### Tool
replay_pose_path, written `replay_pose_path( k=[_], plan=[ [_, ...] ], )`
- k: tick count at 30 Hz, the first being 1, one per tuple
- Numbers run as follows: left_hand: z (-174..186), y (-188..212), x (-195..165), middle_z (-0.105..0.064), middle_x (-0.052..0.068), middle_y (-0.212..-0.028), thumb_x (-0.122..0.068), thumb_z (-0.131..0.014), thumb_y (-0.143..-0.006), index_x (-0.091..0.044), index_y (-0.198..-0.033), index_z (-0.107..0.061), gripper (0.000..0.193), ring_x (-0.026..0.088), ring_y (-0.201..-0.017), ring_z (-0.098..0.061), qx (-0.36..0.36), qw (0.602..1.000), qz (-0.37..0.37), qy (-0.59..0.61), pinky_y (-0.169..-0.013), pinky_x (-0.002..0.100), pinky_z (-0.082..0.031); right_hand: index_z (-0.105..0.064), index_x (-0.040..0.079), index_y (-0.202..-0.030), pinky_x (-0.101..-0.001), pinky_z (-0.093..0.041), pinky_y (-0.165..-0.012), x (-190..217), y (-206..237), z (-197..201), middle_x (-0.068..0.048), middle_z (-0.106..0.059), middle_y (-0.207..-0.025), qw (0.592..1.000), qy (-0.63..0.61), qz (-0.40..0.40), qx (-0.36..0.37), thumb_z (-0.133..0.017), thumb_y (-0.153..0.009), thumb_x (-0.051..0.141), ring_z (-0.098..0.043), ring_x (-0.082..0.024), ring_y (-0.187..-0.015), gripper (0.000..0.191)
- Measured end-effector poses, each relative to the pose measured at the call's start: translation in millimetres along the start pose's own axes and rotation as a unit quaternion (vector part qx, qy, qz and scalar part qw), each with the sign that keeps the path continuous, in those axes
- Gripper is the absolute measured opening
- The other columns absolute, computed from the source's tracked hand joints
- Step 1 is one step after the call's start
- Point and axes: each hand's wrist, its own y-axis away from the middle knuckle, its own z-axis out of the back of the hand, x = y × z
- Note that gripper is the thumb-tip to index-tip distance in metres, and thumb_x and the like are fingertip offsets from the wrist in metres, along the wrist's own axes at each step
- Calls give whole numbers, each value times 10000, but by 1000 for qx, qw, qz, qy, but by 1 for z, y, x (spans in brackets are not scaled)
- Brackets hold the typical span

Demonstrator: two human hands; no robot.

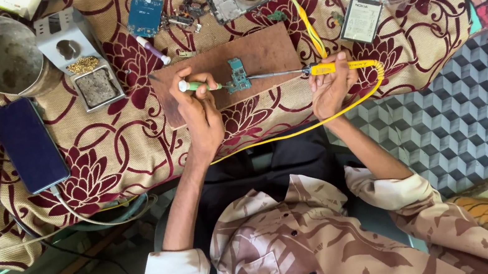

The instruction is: The person uses a soldering iron and solder wire to solder components on a small circuit board held in a vise. The person repeatedly applies solder to different points on the board while maintaining a steady hand.

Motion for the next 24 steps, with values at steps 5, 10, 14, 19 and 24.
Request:
replay_pose_path(
  k=[5,10,14,19,24],
  plan=[
    [0,-1,1,-621,116,-1040,135,-341,-1069,-4,-1465,-265,427,76,-699,-465,0,1000,-9,-5,-606,241,-386,-561,45,-979,-281,-452,-493,0,0,1,-42,-474,-670,999,-25,-28,-15,-565,-1108,347,-493,-121,-557,329],
    [-1,0,1,-625,108,-1025,128,-342,-1097,-6,-1460,-272,393,70,-672,-450,-1,1000,-4,-5,-595,237,-378,-561,38,-984,-290,-445,-499,1,1,2,-51,-490,-711,1000,-14,-18,-2,-565,-1113,344,-483,-123,-567,332],
    [0,-1,1,-624,113,-1032,105,-340,-1098,-5,-1460,-264,386,76,-668,-448,1,1000,-4,-4,-593,242,-377,-562,37,-979,-286,-444,-495,0,0,2,-40,-490,-695,999,-24,-24,-6,-561,-1120,338,-484,-119,-563,332],
    [0,1,0,-628,109,-1027,95,-338,-1103,-7,-1458,-266,376,72,-659,-446,0,1000,3,-12,-589,238,-379,-563,36,-973,-291,-445,-484,-1,2,2,-43,-492,-730,1000,-18,-13,-1,-557,-1114,337,-487,-117,-575,332],
    [-1,0,0,-619,119,-1031,88,-336,-1101,1,-1464,-264,380,79,-658,-437,-4,1000,-1,-2,-596,241,-381,-563,36,-978,-283,-445,-508,2,2,1,-37,-491,-686,999,-33,-34,1,-554,-1128,333,-490,-122,-577,333]
  ],
)
